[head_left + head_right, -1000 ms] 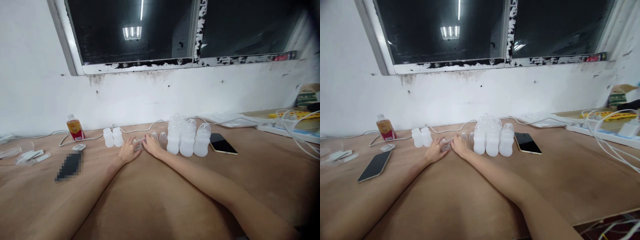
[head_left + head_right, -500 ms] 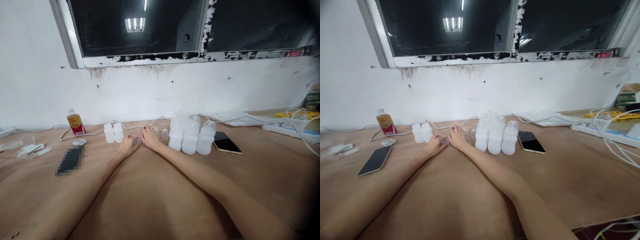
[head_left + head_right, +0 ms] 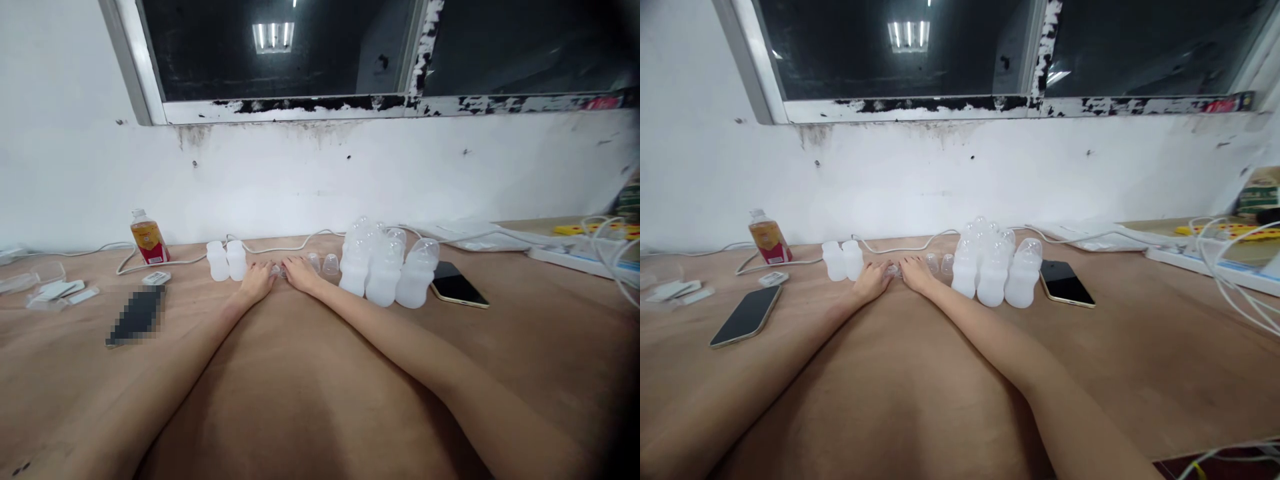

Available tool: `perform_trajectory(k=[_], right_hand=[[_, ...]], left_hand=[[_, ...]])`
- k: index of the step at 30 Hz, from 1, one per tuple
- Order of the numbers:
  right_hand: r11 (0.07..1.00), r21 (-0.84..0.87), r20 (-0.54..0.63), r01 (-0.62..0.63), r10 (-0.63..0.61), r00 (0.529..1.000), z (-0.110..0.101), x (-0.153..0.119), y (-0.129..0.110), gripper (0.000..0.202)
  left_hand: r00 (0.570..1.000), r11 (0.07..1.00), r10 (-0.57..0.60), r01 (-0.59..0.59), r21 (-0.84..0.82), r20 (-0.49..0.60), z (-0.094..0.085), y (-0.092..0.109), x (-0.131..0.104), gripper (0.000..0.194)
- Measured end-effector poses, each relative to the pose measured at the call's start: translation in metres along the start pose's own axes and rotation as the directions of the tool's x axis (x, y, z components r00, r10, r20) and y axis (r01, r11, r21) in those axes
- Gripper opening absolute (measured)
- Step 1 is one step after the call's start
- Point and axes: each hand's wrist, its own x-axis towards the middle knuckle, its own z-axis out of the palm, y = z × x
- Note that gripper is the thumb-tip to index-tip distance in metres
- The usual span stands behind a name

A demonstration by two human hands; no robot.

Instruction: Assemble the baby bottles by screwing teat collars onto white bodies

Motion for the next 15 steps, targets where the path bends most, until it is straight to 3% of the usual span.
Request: perform_trajectory(k=[7,11,13,15], right_hand=[[0.999,-0.035,-0.025,-0.034,0.033,0.999,0.0,-0.003,-0.002,0.026],[0.997,-0.043,-0.106,-0.063,0.058,0.993,-0.016,-0.014,-0.009,0.032],[1.0,-0.021,-0.181,-0.003,0.0,0.983,-0.028,-0.031,-0.014,0.034],[0.993,0.025,-0.148,0.115,-0.11,0.983,-0.04,-0.054,-0.018,0.035]], left_hand=[[0.998,1.0,-0.019,0.02,-0.007,0.061,0.004,0.0,0.002,0.031],[0.999,0.999,0.036,-0.037,-0.009,-0.034,-0.005,0.004,-0.01,0.033],[0.993,0.996,0.094,-0.094,-0.001,-0.067,-0.012,0.006,-0.021,0.03],[0.992,0.993,0.117,-0.118,-0.012,-0.049,-0.017,0.005,-0.032,0.03]])
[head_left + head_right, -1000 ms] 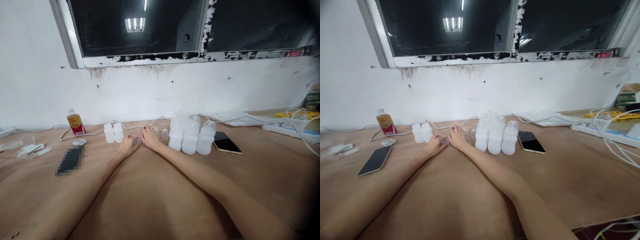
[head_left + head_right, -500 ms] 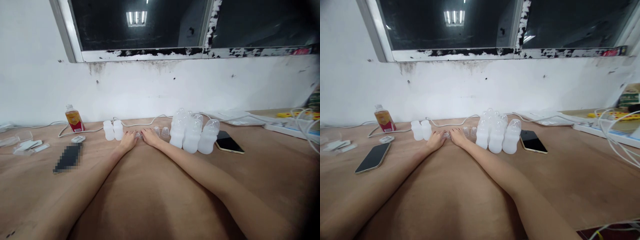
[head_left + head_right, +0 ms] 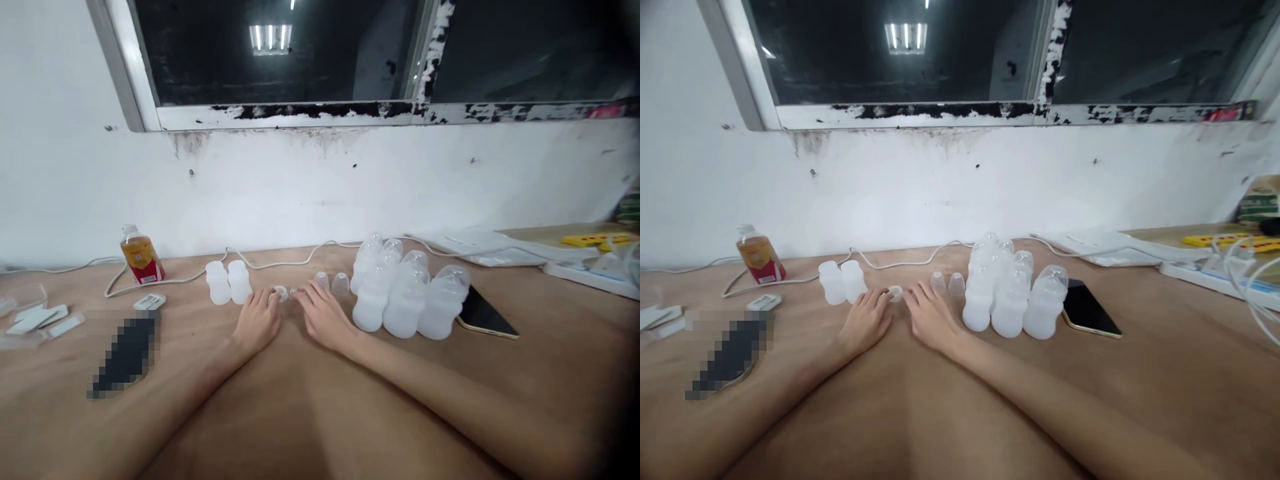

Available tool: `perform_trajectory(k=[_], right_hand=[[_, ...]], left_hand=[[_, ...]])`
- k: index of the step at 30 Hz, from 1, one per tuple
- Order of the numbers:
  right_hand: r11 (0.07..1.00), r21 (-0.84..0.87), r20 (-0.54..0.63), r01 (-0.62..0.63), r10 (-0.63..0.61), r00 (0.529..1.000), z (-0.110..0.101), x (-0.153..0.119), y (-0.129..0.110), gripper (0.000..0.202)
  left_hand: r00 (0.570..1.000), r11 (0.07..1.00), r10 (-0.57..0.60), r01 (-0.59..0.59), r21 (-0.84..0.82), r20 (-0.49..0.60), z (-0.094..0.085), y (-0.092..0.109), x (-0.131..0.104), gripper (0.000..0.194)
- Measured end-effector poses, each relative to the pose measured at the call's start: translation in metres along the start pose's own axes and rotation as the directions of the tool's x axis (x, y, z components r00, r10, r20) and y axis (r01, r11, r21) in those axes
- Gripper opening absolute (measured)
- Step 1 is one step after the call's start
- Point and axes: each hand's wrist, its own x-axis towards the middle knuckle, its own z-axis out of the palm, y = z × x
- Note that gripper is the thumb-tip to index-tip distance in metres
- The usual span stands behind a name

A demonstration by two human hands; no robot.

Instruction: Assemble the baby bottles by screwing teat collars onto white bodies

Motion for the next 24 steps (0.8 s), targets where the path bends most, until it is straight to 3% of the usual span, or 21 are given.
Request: perform_trajectory(k=[4,7,10,12,14,16,19,22,24], right_hand=[[0.994,0.09,0.109,0.063,-0.072,0.991,-0.021,-0.042,-0.014,0.028],[0.995,0.083,0.062,0.063,-0.068,0.996,-0.037,-0.057,-0.014,0.028],[0.991,-0.014,-0.115,0.132,-0.133,0.984,-0.066,-0.058,0.003,0.03],[0.992,-0.076,-0.234,0.103,-0.118,0.965,-0.088,-0.059,0.022,0.028],[0.996,-0.083,-0.26,0.042,-0.062,0.964,-0.108,-0.063,0.041,0.025],[0.996,-0.066,-0.234,0.056,-0.07,0.97,-0.121,-0.071,0.057,0.025],[0.988,-0.115,-0.154,0.107,-0.124,0.98,-0.128,-0.079,0.071,0.026],[0.962,-0.273,-0.19,-0.028,-0.026,0.981,-0.127,-0.068,0.075,0.024],[0.937,-0.341,-0.125,-0.08,0.039,0.991,-0.124,-0.054,0.076,0.032]], left_hand=[[0.996,0.998,-0.054,0.056,-0.034,0.068,-0.002,-0.002,-0.011,0.028],[0.994,0.996,-0.054,0.061,-0.066,0.095,-0.001,-0.003,-0.011,0.027],[0.996,0.995,-0.049,0.056,-0.086,0.075,-0.001,-0.002,-0.01,0.028],[0.999,0.996,-0.025,0.028,-0.084,0.04,-0.003,-0.002,-0.01,0.028],[0.998,0.994,0.047,-0.043,-0.105,0.034,-0.005,0.0,-0.011,0.026],[0.985,0.972,0.152,-0.134,-0.194,0.081,-0.005,0.004,-0.009,0.024],[0.943,0.912,0.289,-0.22,-0.346,0.162,-0.006,0.015,0.0,0.024],[0.917,0.897,0.335,-0.24,-0.372,0.216,-0.007,0.029,0.017,0.021],[0.924,0.917,0.299,-0.209,-0.34,0.239,-0.006,0.037,0.028,0.019]])
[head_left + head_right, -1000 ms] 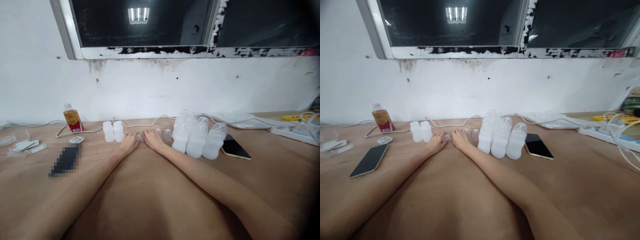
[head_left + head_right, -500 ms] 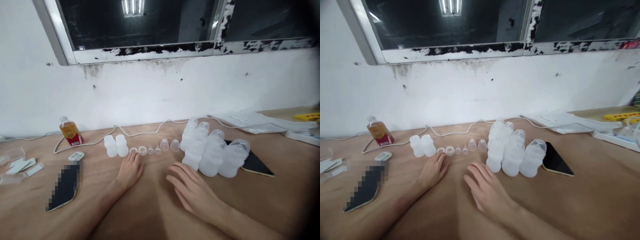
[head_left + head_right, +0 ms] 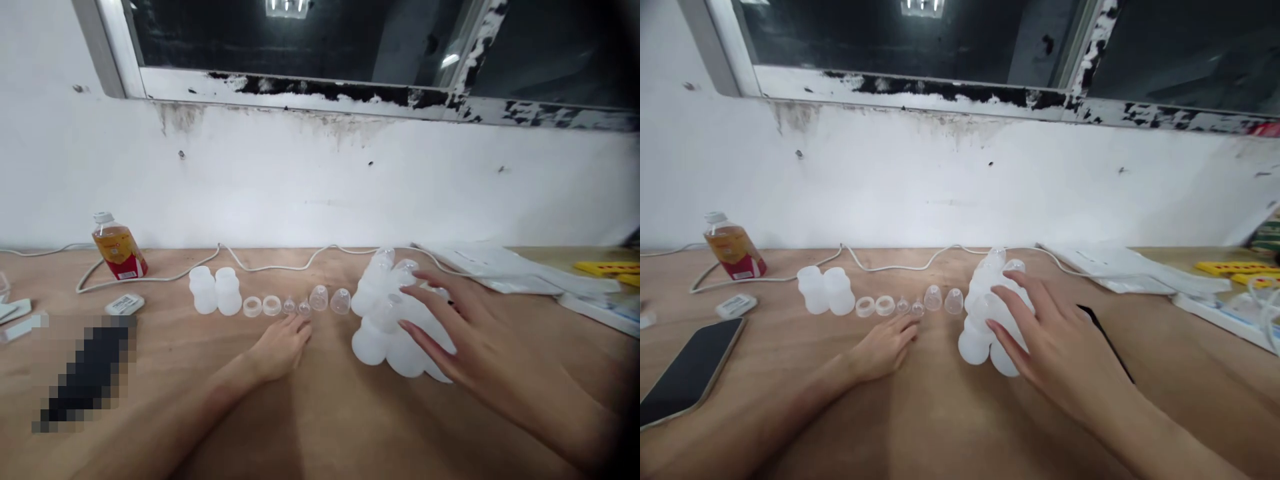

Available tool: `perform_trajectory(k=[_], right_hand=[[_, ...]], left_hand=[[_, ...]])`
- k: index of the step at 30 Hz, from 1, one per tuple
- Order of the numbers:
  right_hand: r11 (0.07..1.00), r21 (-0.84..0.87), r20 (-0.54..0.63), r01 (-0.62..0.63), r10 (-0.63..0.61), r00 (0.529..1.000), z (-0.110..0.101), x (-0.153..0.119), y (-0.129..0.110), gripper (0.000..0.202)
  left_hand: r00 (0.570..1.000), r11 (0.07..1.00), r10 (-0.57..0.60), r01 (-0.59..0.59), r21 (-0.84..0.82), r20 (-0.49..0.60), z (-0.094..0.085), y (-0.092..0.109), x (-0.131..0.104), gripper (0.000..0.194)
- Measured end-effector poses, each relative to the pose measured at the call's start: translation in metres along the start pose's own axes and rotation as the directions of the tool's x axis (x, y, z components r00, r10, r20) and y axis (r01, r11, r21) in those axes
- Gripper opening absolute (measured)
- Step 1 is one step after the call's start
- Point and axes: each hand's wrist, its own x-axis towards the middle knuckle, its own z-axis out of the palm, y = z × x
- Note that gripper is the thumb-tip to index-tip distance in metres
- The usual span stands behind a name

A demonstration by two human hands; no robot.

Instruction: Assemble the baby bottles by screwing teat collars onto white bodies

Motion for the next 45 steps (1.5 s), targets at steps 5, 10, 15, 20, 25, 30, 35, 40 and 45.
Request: perform_trajectory(k=[5,10,15,20,25,30,35,40,45], right_hand=[[0.993,-0.113,0.134,-0.01,0.025,0.991,0.015,0.016,-0.006,0.042],[0.977,-0.209,0.197,-0.029,0.071,0.978,0.02,0.02,-0.013,0.035],[0.982,-0.188,0.235,-0.009,0.054,0.971,0.006,0.035,-0.016,0.033],[0.993,0.03,0.163,-0.118,0.112,0.98,-0.012,0.045,-0.042,0.038],[0.716,0.544,0.39,-0.437,0.246,0.888,0.003,0.039,-0.073,0.025],[0.362,0.699,0.588,-0.617,0.2,0.784,0.028,0.031,-0.086,0.023],[0.427,0.731,0.545,-0.533,0.105,0.832,0.026,0.023,-0.104,0.024],[0.588,0.762,0.346,-0.27,-0.018,0.938,0.016,0.009,-0.109,0.023],[0.86,0.478,0.265,-0.18,0.054,0.963,0.024,0.003,-0.083,0.029]], left_hand=[[0.999,0.999,-0.042,0.04,0.035,0.034,0.004,0.0,0.017,0.021],[0.998,0.998,-0.06,0.059,0.019,0.027,0.007,-0.005,0.022,0.018],[0.999,0.998,-0.033,0.032,-0.045,-0.037,0.012,-0.007,0.02,0.019],[0.953,0.926,-0.142,0.032,-0.377,-0.268,0.01,-0.001,0.014,0.023],[0.903,0.8,-0.16,-0.118,-0.589,-0.398,-0.011,0.019,0.004,0.042],[0.959,0.903,-0.184,0.077,-0.422,-0.217,-0.028,0.03,-0.009,0.046],[0.973,0.941,-0.212,0.179,-0.287,-0.089,-0.037,0.036,-0.029,0.03],[0.989,0.943,-0.15,0.138,-0.301,-0.017,-0.041,0.029,-0.046,0.037],[0.886,0.863,-0.393,0.263,-0.432,-0.246,-0.04,-0.001,-0.062,0.037]])
